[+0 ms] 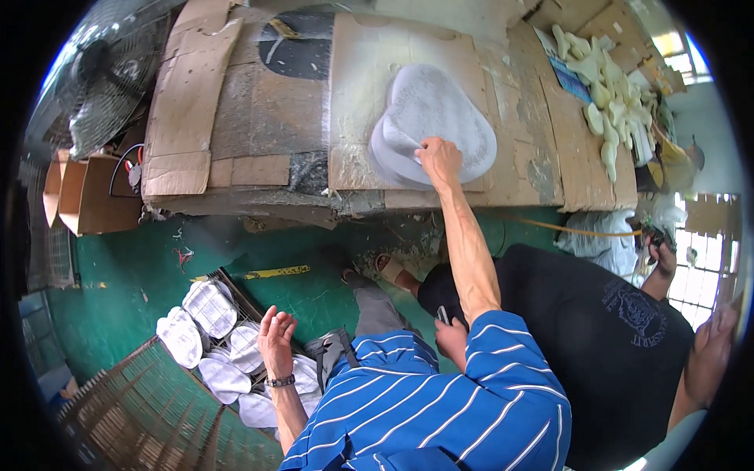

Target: Placing white material components onto the metal wires of an industrial drying rack.

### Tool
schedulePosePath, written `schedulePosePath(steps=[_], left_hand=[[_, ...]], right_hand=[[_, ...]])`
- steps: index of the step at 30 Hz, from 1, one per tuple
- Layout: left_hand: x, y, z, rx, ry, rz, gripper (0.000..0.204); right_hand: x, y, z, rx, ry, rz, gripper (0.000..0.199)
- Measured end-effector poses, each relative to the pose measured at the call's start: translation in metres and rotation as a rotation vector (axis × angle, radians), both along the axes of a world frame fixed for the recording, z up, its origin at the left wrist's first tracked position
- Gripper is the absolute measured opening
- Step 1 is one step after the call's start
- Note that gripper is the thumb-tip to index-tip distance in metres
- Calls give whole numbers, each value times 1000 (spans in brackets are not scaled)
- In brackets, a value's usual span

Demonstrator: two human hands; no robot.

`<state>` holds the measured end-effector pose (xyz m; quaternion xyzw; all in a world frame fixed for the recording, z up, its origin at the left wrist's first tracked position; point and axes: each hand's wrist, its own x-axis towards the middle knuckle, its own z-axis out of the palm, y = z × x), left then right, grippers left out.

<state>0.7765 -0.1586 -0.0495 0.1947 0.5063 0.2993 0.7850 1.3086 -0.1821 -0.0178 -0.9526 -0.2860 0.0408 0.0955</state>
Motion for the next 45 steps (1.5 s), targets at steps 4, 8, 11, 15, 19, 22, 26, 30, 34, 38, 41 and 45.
schedulePosePath(steps=[4,8,11,15,19,22,26,30,34,38,41,45], left_hand=[[13,1,15,44,-63,1,37],[42,5,35,77,-177,-86,40],[58,10,46,26,-433,-129,55],[32,2,39,28,-591,131,57],[-58,-53,16,105,-559,528,54],[-132,-118,1,41,-556,716,40],[-205,-217,-23,-23,-553,1110,25],[-276,-300,-59,-7,-464,1640,27],[-365,-370,-100,119,-413,1980,23],[-448,-425,-138,294,-282,2272,42],[-489,-473,-185,376,-270,2423,46],[-493,-523,-287,493,-212,2595,42]], right_hand=[[-36,28,67,35,-399,310,14],[-129,48,125,120,-359,557,11],[-214,48,144,129,-158,797,13],[-317,37,132,16,64,1115,15],[-428,7,95,-35,168,1446,16],[-512,-19,69,-92,248,1602,18],[-627,-65,37,-258,369,1811,30],[-740,-123,12,-271,541,2009,48],[-832,-166,-14,-224,559,2175,45],[-886,-193,-42,-320,521,2287,37],[-902,-207,-73,-423,438,2369,35],[-897,-215,-119,-613,322,2409,33]])
